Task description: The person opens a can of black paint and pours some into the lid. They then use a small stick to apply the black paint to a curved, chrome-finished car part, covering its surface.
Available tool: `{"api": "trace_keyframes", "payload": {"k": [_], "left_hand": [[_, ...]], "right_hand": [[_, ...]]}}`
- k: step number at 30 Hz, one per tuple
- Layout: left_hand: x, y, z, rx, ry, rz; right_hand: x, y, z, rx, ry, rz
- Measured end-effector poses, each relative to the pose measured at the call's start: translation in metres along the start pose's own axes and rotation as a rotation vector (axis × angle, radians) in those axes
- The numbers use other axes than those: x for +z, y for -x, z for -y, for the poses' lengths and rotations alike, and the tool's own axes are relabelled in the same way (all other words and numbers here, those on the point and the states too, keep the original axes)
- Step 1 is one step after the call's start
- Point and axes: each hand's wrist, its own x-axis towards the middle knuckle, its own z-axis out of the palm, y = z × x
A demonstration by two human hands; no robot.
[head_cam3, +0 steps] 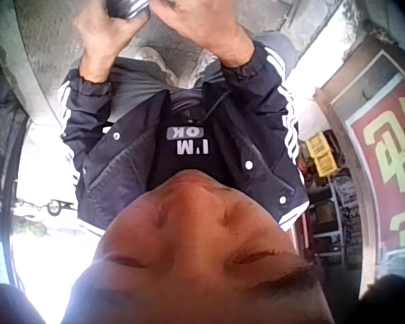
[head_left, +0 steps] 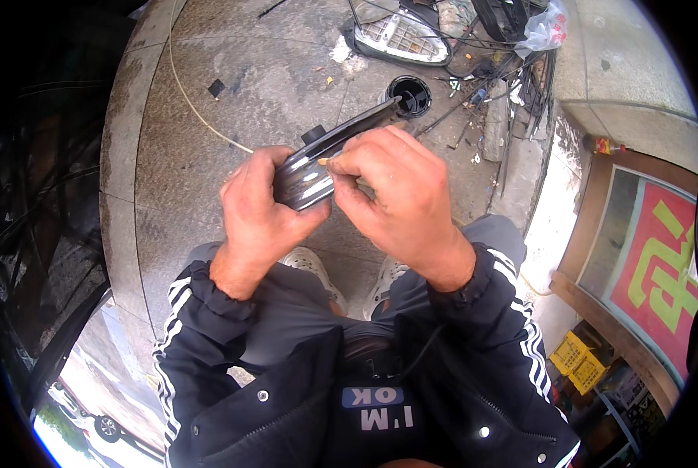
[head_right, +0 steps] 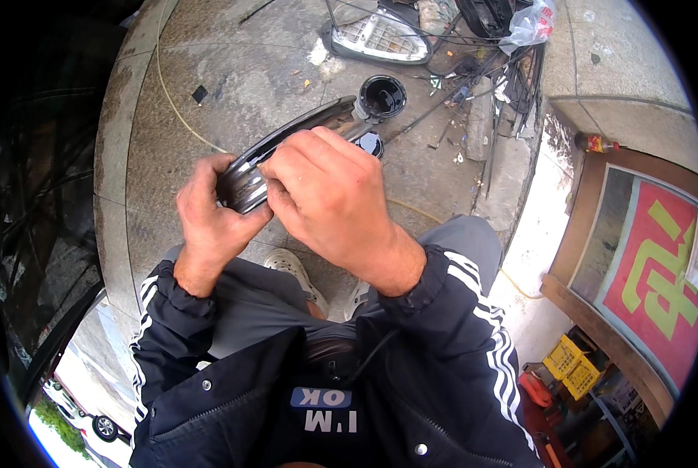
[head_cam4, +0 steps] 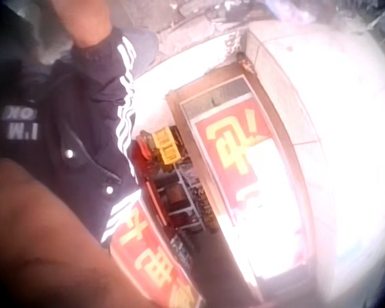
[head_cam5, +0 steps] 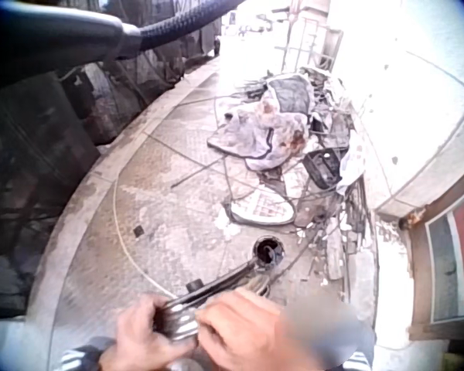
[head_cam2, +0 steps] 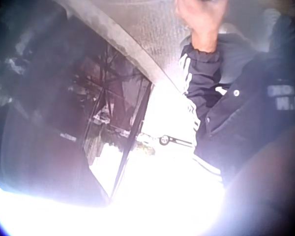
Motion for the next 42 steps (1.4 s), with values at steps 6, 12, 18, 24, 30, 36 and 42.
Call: {"api": "trace_keyframes", "payload": {"k": [6,12,18,24,30,36,42], "left_hand": [[0.002,0.001,0.000,0.001,-0.007,0.018],[-0.002,0.001,-0.002,-0.043,0.023,0.005],[-0.006,0.002,-0.002,0.002,0.028,-0.033],[-0.008,0.003,0.002,0.057,0.010,-0.041],[-0.007,0.003,0.004,0.108,-0.013,-0.046],[-0.006,0.006,0.005,0.090,-0.032,-0.030],[-0.007,0.004,0.006,0.098,-0.032,-0.062]], "right_hand": [[0.006,0.002,-0.009,0.011,0.031,-0.023],[-0.009,0.000,-0.021,0.210,0.007,-0.095],[-0.029,-0.004,-0.032,0.364,-0.002,-0.104],[-0.038,0.002,-0.067,0.583,-0.254,-0.159],[-0.040,-0.001,-0.043,0.573,-0.459,-0.079],[-0.035,-0.003,-0.057,0.648,-0.374,-0.077],[-0.050,-0.003,-0.079,0.698,-0.541,-0.093]]}}
